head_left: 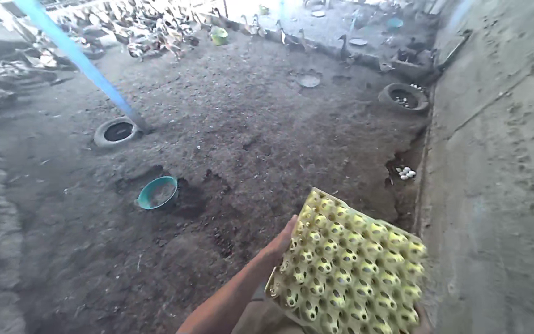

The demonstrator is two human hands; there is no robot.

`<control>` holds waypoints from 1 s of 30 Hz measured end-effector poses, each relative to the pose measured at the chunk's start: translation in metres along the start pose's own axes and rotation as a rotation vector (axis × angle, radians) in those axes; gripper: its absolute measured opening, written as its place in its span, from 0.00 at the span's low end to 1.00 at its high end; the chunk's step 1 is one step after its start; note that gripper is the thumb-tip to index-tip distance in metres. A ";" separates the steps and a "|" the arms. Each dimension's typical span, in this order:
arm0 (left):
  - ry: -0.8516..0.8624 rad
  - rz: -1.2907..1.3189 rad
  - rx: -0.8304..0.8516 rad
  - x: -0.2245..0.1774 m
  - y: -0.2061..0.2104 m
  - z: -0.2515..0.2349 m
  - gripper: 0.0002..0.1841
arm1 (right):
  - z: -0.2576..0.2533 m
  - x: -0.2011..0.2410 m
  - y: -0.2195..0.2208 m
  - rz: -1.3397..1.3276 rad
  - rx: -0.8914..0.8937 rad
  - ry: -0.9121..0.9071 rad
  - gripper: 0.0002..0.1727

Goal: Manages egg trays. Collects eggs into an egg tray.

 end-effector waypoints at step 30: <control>0.140 -0.154 -0.436 -0.408 0.237 -0.855 0.31 | -1.025 0.108 0.079 -0.106 0.158 0.520 0.31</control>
Point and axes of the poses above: each hand's wrist, its own z-axis away from the middle knuckle, its own y-axis out of the palm, x = y × z, the point moved 5 cm from there along -z, towards the middle knuckle, and after that the axes turned 1 degree about -x, right-handed, at the moved point
